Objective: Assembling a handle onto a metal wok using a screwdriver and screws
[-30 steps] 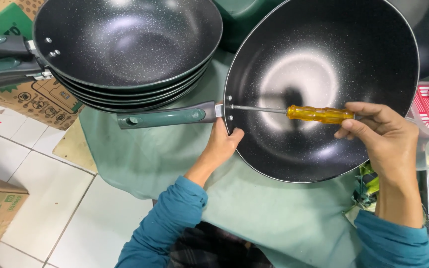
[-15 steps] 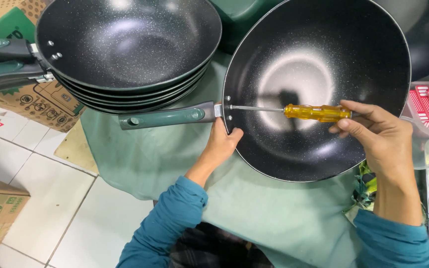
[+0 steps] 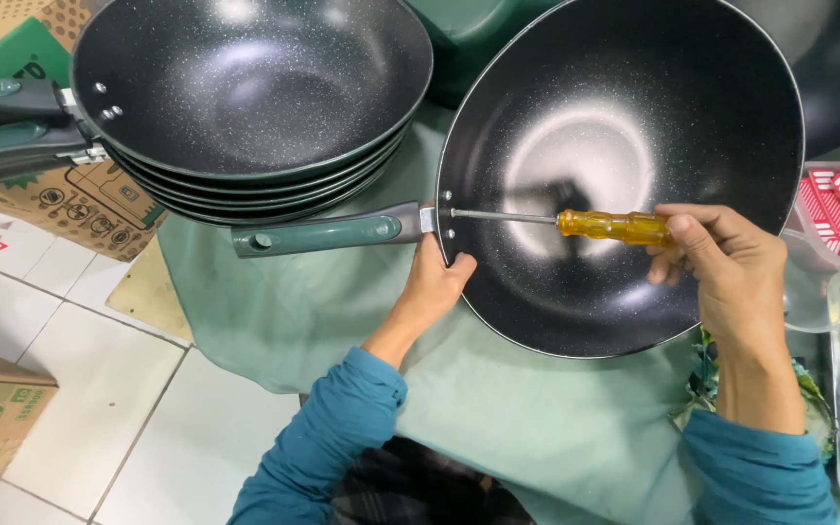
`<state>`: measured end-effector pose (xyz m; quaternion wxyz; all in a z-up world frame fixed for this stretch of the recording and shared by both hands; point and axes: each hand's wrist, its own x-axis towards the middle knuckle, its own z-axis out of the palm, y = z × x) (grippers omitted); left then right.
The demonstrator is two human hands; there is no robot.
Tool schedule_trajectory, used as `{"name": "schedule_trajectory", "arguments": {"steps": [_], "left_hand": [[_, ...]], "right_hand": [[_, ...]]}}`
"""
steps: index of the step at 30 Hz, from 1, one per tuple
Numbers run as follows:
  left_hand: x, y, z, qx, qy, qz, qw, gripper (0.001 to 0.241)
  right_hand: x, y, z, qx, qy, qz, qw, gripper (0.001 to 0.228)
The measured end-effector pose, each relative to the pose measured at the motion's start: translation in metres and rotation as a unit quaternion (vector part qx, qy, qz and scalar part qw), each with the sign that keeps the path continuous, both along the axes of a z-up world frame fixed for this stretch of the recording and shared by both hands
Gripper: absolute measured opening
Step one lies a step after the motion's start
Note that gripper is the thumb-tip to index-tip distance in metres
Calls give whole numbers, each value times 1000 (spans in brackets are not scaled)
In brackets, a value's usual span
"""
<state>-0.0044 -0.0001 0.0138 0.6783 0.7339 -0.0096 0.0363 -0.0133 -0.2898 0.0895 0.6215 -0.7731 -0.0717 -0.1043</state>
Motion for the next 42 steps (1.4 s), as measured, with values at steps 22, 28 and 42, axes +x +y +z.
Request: {"name": "schedule_trajectory", "arguments": {"steps": [22,28,42], "left_hand": [[2,-2,-5,-27,53,30,998,23],[5,-2,-10,-52,72,46,995,9],[-34,10,16,-87,153,23,984,21]], "right_hand": [[16,-21,-17,4,87,76,993,25],[27,-20,-32,-13,189,107,976,28],[21,-13,-18,-53,174,101,978,26]]}}
